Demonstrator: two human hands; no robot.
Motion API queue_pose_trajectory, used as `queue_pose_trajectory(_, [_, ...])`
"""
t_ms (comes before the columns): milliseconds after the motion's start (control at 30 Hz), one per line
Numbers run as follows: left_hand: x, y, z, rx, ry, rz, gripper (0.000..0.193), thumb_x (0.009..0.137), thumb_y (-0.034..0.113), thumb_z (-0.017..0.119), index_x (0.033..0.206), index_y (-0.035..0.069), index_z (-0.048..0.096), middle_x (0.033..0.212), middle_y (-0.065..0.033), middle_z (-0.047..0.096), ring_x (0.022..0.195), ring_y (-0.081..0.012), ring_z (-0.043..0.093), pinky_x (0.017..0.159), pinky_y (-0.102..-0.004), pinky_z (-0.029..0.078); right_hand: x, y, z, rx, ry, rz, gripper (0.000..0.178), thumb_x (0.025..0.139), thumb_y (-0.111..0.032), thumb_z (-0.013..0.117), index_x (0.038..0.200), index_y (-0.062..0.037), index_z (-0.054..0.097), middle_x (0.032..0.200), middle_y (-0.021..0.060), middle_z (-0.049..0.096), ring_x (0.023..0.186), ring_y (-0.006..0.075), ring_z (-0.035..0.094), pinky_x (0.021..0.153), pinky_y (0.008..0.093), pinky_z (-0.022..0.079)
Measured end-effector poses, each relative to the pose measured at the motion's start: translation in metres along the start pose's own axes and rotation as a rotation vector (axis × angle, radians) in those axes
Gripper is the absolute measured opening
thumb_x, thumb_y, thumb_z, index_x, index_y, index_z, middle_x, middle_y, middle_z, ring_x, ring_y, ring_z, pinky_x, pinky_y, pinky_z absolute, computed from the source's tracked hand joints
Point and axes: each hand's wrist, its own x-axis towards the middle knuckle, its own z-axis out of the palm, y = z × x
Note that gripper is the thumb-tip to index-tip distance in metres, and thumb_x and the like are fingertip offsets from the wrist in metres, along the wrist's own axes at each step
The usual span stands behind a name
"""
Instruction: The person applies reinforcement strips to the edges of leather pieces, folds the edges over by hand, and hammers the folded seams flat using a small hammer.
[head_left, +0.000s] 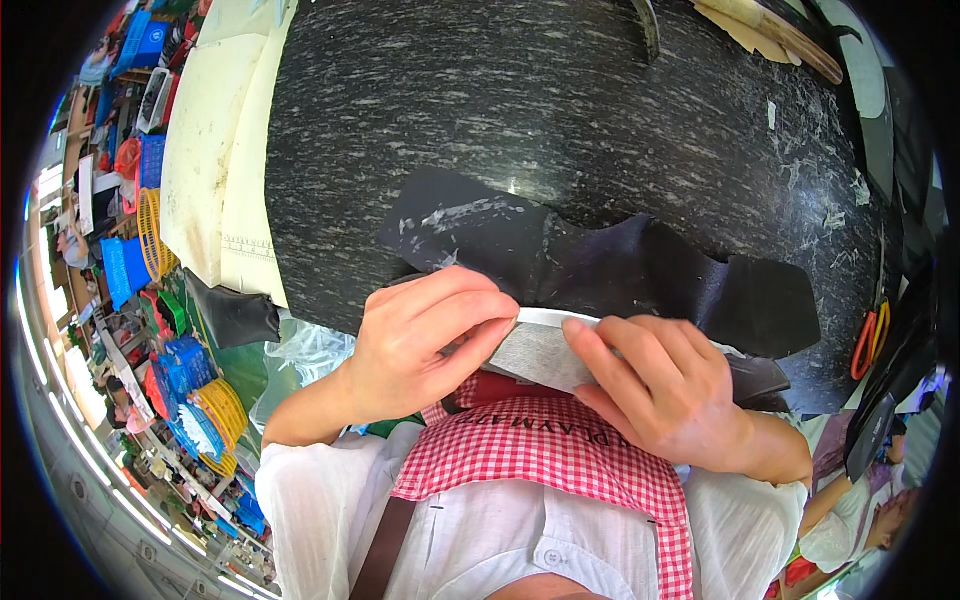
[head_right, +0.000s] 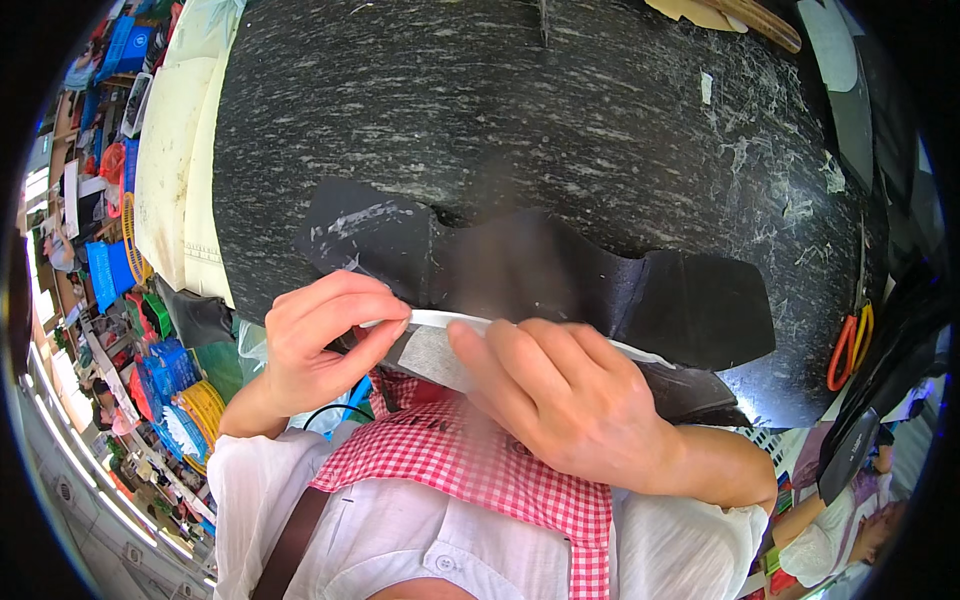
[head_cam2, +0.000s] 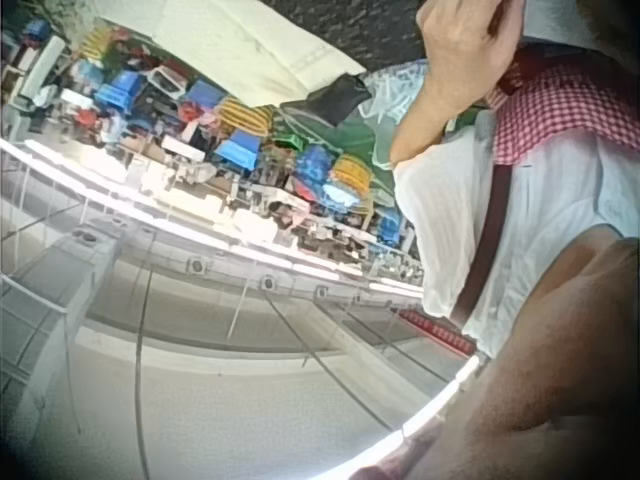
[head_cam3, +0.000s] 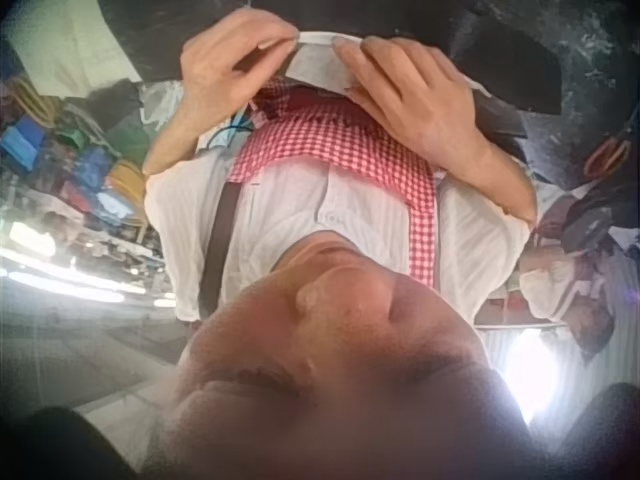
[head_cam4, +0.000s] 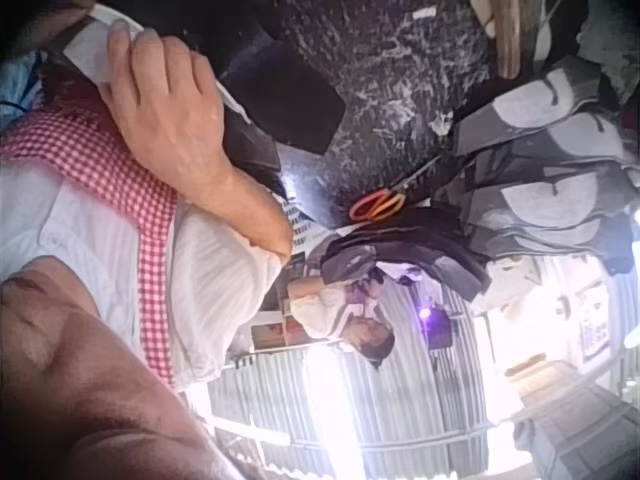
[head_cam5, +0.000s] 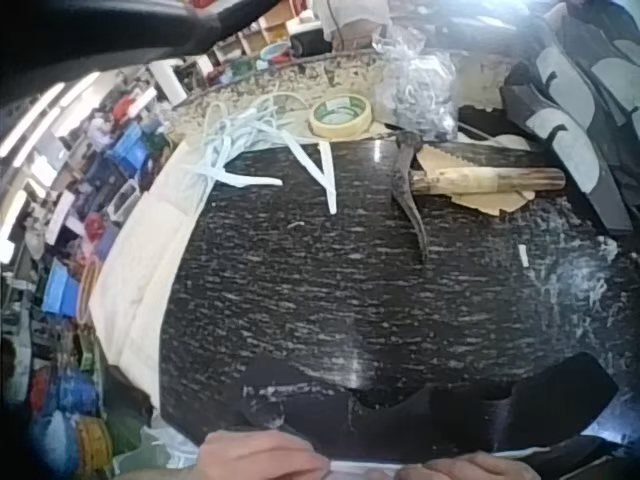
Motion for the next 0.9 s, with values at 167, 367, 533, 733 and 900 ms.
queue_pose_trajectory(167, [0.000, 0.005, -0.002, 0.139, -0.041, 0.026, 0.021, 0.075, -0.004, 0.081, 0.094, 0.002, 0.073, 0.086, -0.0079, 0.071, 0.067, -0.0169, 0.067, 0.055, -0.0288, 0.051, 0.005, -0.007, 0.008, -0.030, -0.048, 0.009, 0.056, 0.075, -0.032, 0.078, 0.123, -0.0043, 0.067, 0.101, 0.0031, 0.056, 0.090, 0.0165, 0.059, 0.075, 0.0306, 0.047])
queue_pose_trajectory(367, [0.001, -0.003, -0.019, 0.245, 0.024, 0.080, 0.023, 0.073, 0.000, 0.084, 0.092, 0.003, 0.072, 0.082, -0.0066, 0.070, 0.068, -0.0183, 0.066, 0.061, -0.0300, 0.050, 0.008, -0.019, 0.013, -0.054, -0.078, 0.064, 0.063, 0.079, -0.038, 0.076, 0.134, -0.0097, 0.065, 0.104, 0.0046, 0.057, 0.087, 0.0211, 0.057, 0.076, 0.0368, 0.044])
queue_pose_trajectory(533, [-0.002, -0.005, -0.018, 0.159, 0.059, 0.042, 0.020, 0.075, -0.004, 0.081, 0.091, 0.004, 0.073, 0.080, -0.0052, 0.068, 0.067, -0.0164, 0.063, 0.061, -0.0281, 0.049, 0.014, -0.018, 0.009, -0.125, -0.081, 0.001, 0.065, 0.079, -0.035, 0.076, 0.136, -0.0088, 0.062, 0.092, 0.0006, 0.047, 0.082, 0.0136, 0.052, 0.068, 0.0301, 0.042])
queue_pose_trajectory(733, [0.001, -0.027, -0.037, -0.007, -0.020, -0.067, 0.024, 0.075, 0.011, 0.086, 0.097, 0.008, 0.076, 0.092, -0.0051, 0.064, 0.069, -0.0169, 0.058, 0.061, -0.0277, 0.046, -0.009, -0.019, 0.008, -0.111, -0.037, -0.007, 0.065, 0.075, -0.029, 0.075, 0.136, -0.0112, 0.061, 0.106, 0.0036, 0.055, 0.095, 0.0181, 0.059, 0.080, 0.0331, 0.048])
queue_pose_trajectory(900, [-0.030, 0.023, 0.025, 0.339, -0.083, 0.509, 0.046, 0.074, 0.024, 0.079, 0.110, -0.003, 0.070, 0.116, -0.0183, 0.070, 0.109, -0.0320, 0.068, 0.094, -0.0423, 0.056, -0.039, -0.016, 0.015, 0.070, 0.189, -0.027, 0.038, 0.069, -0.017, 0.074, 0.101, 0.0035, 0.072, 0.111, 0.0161, 0.068, 0.114, 0.0320, 0.067, 0.099, 0.0423, 0.055])
